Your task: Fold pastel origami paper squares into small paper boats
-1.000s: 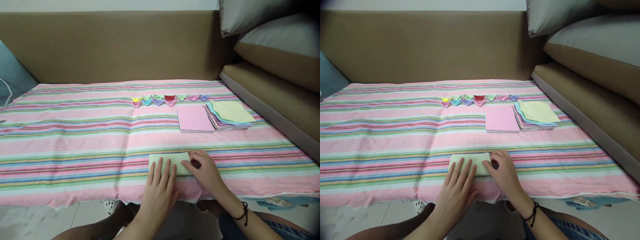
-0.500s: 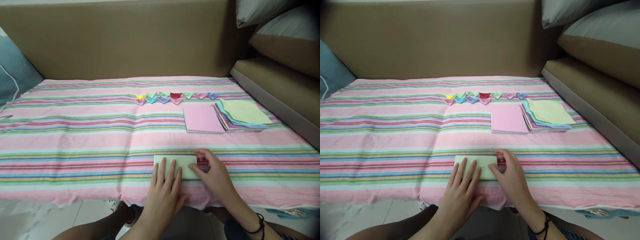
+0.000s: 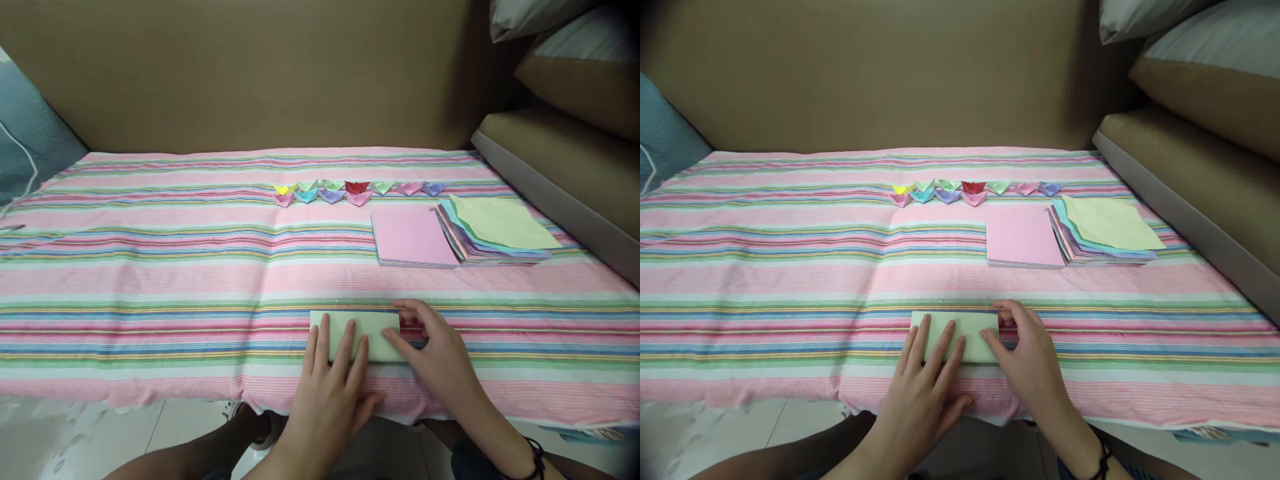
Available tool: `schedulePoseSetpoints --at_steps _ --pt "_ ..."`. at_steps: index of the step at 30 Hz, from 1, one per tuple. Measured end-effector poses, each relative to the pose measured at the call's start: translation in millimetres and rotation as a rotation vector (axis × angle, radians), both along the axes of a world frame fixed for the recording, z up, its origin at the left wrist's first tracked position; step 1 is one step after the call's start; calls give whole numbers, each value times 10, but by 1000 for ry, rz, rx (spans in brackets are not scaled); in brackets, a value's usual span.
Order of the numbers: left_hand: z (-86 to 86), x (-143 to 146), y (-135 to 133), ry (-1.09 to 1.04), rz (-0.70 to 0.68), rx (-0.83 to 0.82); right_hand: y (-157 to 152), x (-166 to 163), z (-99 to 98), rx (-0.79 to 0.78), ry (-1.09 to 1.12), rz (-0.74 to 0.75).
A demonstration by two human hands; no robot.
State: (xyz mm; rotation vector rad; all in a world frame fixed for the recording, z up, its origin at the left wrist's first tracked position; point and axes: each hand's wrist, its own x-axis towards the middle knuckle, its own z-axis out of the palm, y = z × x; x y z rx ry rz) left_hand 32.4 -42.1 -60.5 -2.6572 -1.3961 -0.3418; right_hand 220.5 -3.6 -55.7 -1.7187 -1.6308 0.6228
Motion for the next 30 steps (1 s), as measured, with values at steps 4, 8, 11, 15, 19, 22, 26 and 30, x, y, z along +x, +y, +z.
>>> schedulePoseSetpoints --at_steps 4,8,11,15,19,22,26,30 --pt "-3 6 -4 9 -1 4 1 0 11 5 -2 -1" --pt "-15 8 -6 33 8 6 3 -9 36 -5 10 -6" --pt "-23 7 0 34 12 14 17 -21 42 -1 40 -12" --pt "-22 6 13 43 5 27 41 -25 32 -17 98 -17" --pt "-18 10 13 64 -2 57 50 -15 36 -45 145 -23" --pt "-15 14 12 50 -2 73 53 -13 43 -60 153 -35" --pt "-5 21 24 16 -2 99 58 -18 48 -67 136 -51" --pt "-4 18 39 -2 -18 102 51 -18 51 -78 104 -63"
